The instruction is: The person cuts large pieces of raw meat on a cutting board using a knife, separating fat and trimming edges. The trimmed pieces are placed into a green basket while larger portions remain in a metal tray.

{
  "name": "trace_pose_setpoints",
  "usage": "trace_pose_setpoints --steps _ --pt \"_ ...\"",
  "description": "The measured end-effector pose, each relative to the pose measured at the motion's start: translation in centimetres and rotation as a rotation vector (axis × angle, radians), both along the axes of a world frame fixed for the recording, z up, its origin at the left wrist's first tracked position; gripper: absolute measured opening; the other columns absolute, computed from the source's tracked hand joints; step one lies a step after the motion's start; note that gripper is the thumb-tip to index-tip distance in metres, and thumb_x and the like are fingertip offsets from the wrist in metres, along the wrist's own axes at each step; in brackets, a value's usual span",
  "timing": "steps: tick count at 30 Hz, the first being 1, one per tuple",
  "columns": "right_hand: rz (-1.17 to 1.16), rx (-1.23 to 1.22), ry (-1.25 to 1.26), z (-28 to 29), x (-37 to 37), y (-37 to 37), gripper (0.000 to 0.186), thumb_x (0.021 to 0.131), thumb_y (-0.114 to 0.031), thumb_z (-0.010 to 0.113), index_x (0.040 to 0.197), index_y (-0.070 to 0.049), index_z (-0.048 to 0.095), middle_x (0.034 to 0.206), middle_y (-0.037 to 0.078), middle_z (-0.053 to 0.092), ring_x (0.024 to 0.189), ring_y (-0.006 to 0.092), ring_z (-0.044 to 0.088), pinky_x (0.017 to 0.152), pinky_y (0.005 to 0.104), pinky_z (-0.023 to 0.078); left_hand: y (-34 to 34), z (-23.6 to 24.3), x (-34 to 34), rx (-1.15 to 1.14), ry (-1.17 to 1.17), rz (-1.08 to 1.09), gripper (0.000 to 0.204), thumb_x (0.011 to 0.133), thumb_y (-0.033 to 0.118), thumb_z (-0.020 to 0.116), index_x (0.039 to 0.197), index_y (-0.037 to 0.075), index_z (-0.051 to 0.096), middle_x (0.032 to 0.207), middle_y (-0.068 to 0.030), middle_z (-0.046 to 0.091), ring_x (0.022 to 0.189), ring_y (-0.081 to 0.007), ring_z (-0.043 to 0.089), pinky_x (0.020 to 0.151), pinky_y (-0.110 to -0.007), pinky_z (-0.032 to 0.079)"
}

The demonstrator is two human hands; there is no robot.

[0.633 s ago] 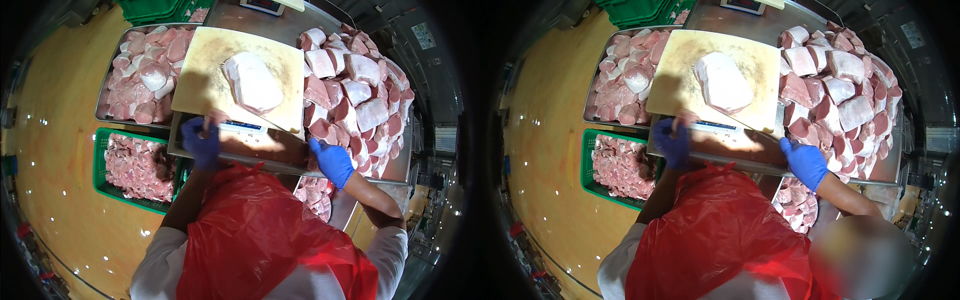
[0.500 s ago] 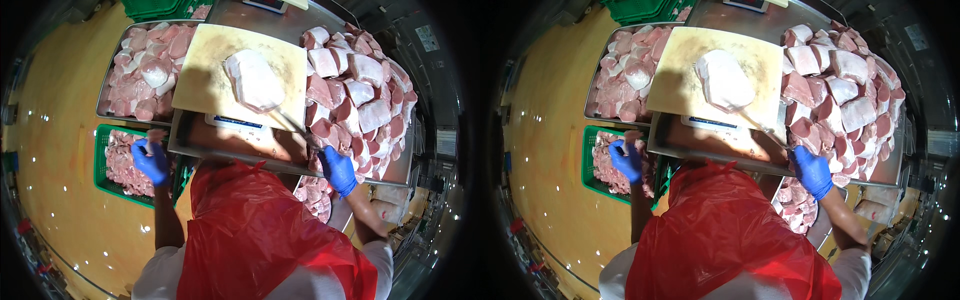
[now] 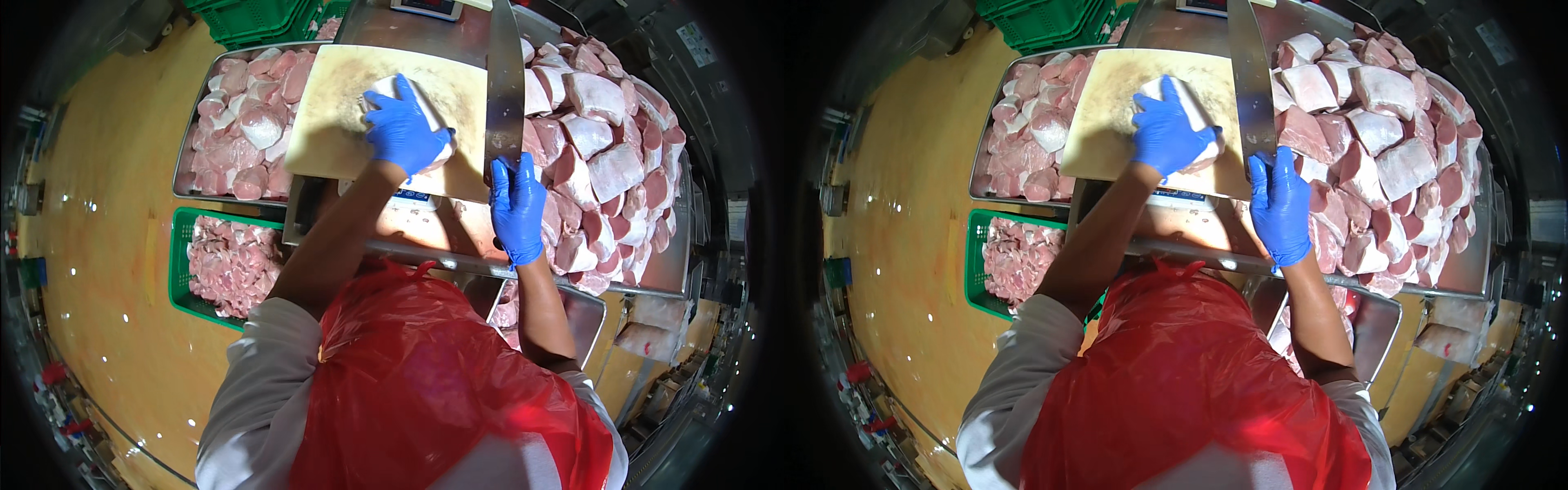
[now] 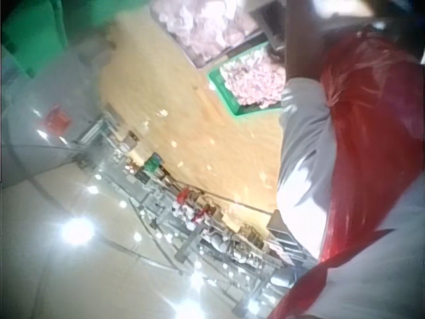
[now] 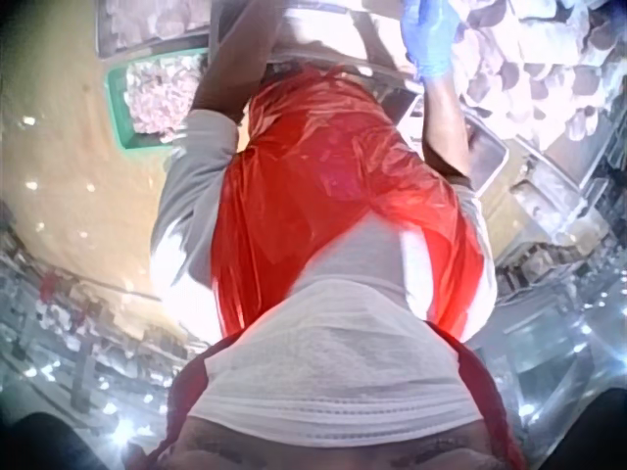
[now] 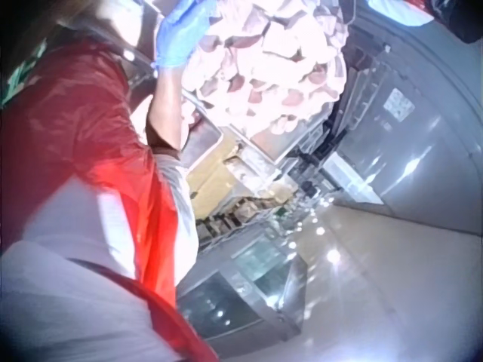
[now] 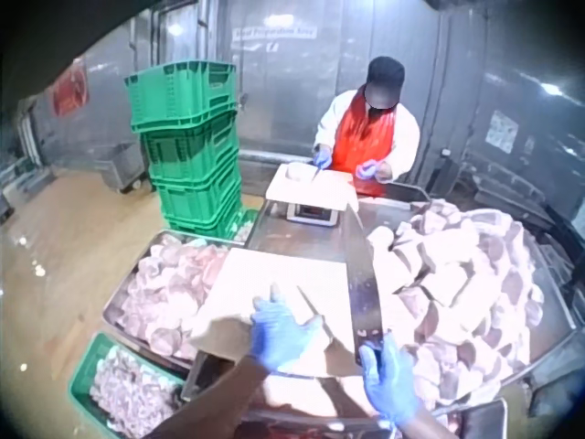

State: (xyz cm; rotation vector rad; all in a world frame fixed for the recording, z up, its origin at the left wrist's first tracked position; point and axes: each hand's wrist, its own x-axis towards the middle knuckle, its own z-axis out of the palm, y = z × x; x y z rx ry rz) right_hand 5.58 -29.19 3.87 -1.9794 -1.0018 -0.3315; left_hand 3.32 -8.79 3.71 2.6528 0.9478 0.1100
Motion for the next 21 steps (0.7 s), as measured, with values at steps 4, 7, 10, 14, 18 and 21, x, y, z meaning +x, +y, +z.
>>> trace_pose_setpoints --steps 4,7,10,14,18,21 --pt "-0.029 -0.086 0.085 0.5 -0.7 -1.3 0.024 0.099 -0.005 0.061 0.119 0.005 0.053 0.086 0.019 0.070 0.067 0.0297 0.066 0.058 0.0389 0.050 3.3 -0.2 1.4 -0.152 0.061 -0.418 0.120 0.069 0.054 0.081 0.159 0.003 0.019 0.147 -0.0493 0.019 0.127 -0.0645 0.043 0.105 -0.056 0.045" --pt "-0.006 -0.148 0.028 -0.7 -0.9 -2.6 0.022 0.096 -0.003 0.063 0.113 0.004 0.052 0.092 0.024 0.069 0.077 0.0454 0.066 0.063 0.0464 0.052 8.6 -2.2 1.5 -0.158 -0.178 -0.919 0.117 0.065 0.040 0.085 0.160 0.014 0.022 0.158 -0.0319 0.021 0.143 -0.0483 0.034 0.114 -0.050 0.038" --pt "-0.007 -0.203 0.039 -3.1 -1.9 -4.7 0.022 0.096 -0.004 0.063 0.114 0.004 0.052 0.093 0.024 0.068 0.079 0.0468 0.065 0.065 0.0466 0.052 9.6 -2.5 -0.3 -0.028 -0.440 -0.935 0.117 0.063 0.028 0.088 0.158 0.012 0.024 0.156 -0.0308 0.027 0.141 -0.0479 0.035 0.117 -0.050 0.034" --pt "0.031 -0.271 0.359 -3.8 -3.8 -5.2 0.015 0.096 -0.003 0.062 0.110 0.001 0.056 0.095 0.023 0.068 0.085 0.0458 0.065 0.069 0.0462 0.053 4.1 -5.1 -5.9 -0.023 -0.851 -0.151 0.103 0.061 0.020 0.092 0.148 0.005 0.038 0.144 -0.0219 0.042 0.127 -0.0433 0.047 0.110 -0.049 0.040" --pt "0.089 -0.487 0.156 -3.4 -2.9 -2.7 0.012 0.100 -0.013 0.059 0.106 -0.005 0.053 0.093 0.023 0.067 0.080 0.0458 0.065 0.065 0.0496 0.053 -1.8 -7.1 -7.4 -0.601 -0.948 0.308 0.085 0.070 -0.004 0.084 0.142 0.000 0.038 0.122 -0.0154 0.044 0.107 -0.0251 0.052 0.087 -0.036 0.056" --pt "0.165 -0.510 0.070 -2.5 -0.8 1.3 0.016 0.101 -0.021 0.056 0.108 -0.007 0.052 0.090 0.022 0.067 0.075 0.0446 0.065 0.063 0.0517 0.052 -2.2 -8.5 -7.4 -0.658 -1.067 0.315 0.075 0.072 -0.011 0.080 0.134 -0.003 0.039 0.117 -0.0105 0.044 0.102 -0.0173 0.052 0.082 -0.030 0.057"
